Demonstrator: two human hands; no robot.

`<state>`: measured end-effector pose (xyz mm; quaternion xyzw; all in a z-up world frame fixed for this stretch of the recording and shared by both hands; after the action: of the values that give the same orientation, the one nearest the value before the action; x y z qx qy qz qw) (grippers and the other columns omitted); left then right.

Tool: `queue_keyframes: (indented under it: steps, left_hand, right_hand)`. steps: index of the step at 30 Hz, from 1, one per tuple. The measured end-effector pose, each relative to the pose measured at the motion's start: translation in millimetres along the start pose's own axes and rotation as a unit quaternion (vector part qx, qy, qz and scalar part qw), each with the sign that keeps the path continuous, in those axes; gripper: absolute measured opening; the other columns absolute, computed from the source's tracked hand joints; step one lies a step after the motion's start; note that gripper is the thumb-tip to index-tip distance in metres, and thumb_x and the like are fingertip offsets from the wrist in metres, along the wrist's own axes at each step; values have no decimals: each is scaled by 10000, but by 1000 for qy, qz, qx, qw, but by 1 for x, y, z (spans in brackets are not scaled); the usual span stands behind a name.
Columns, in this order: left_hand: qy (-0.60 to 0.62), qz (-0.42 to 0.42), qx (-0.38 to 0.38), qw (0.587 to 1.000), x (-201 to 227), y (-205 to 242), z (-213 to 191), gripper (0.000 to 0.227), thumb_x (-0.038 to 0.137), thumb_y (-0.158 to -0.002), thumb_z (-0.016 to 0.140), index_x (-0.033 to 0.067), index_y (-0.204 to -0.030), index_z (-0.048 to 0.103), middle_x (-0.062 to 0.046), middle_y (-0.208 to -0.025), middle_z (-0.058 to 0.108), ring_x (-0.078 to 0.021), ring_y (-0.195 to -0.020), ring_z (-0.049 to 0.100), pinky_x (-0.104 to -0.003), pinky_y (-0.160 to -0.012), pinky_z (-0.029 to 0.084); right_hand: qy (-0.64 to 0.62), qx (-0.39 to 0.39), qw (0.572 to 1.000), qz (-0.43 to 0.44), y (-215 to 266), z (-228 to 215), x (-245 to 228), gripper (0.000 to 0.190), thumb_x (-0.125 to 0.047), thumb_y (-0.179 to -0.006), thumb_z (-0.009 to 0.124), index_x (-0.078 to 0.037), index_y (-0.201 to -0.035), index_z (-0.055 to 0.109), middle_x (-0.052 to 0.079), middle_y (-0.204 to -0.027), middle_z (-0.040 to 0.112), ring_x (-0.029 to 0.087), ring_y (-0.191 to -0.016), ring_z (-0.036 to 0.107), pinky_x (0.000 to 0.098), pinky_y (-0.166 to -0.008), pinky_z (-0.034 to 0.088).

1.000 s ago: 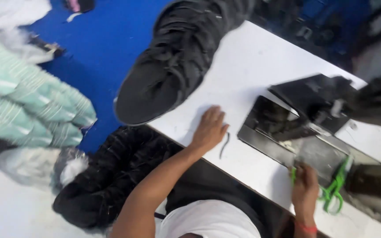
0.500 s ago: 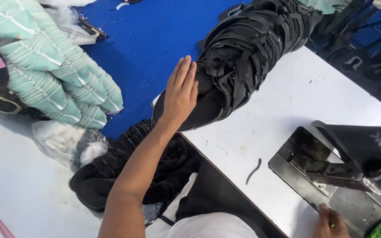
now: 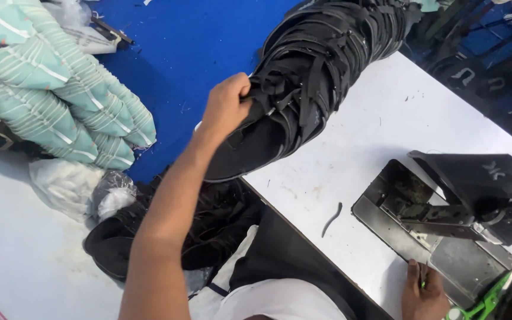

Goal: The person picks up black sandals from a pile on the floor and places them on a white table. They then use a sewing machine to stitch the straps of the sandals, guiding the material under the needle with both hands. The person repeatedly picks up sandals, sews them, and places them back on the table.

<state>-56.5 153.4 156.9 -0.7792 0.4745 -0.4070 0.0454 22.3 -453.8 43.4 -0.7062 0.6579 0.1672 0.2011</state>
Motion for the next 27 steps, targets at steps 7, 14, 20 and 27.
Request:
queue_keyframes:
  steps: [7,14,20,27]
  left_hand:
    - [42,9,-184,982,38,27,-77,362,-101,-740,595,56,-1067,594,-176,-979,740,-372,-981,711,-452,-792,543]
    - [104,63,-364,923,187,65,-11,257,24,-791,657,107,-1034,642,-160,-860,730,-374,-881,710,-495,-741,515]
    - [138,247,-440,852,273,100,158,241,-6,-807,644,117,-1012,673,-132,-992,721,-353,-997,668,-492,-847,486]
    - [204,166,-292,920,285,120,144,445,-51,-943,583,12,-1383,559,-184,-1418,573,-398,-1333,529,-485,-1137,438]
  right_hand:
    - [31,37,999,-21,6,-4,-2,326,-400,-1100,718,-75,-1108,742,183,-878,721,351,-868,718,424,-814,549]
    - [23,41,999,-18,6,-11,-17,294,-391,-1053,704,-103,-1102,725,143,-872,732,328,-794,711,400,-740,541]
    - [-45,53,997,-45,7,-20,-26,267,-340,-1017,715,-81,-1077,704,149,-912,728,295,-779,712,372,-710,539]
    - [-53,58,996,-28,5,-23,-20,204,-273,-1046,740,-74,-1044,696,130,-858,706,305,-730,681,376,-652,513]
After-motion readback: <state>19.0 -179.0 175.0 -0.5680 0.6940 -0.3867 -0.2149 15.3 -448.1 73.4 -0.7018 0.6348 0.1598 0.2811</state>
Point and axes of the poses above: each hand's wrist, its own y-axis away from the middle knuckle, its own z-axis out of the palm, x = y × z, the point moved 4 cm from there along -y, towards the middle knuckle
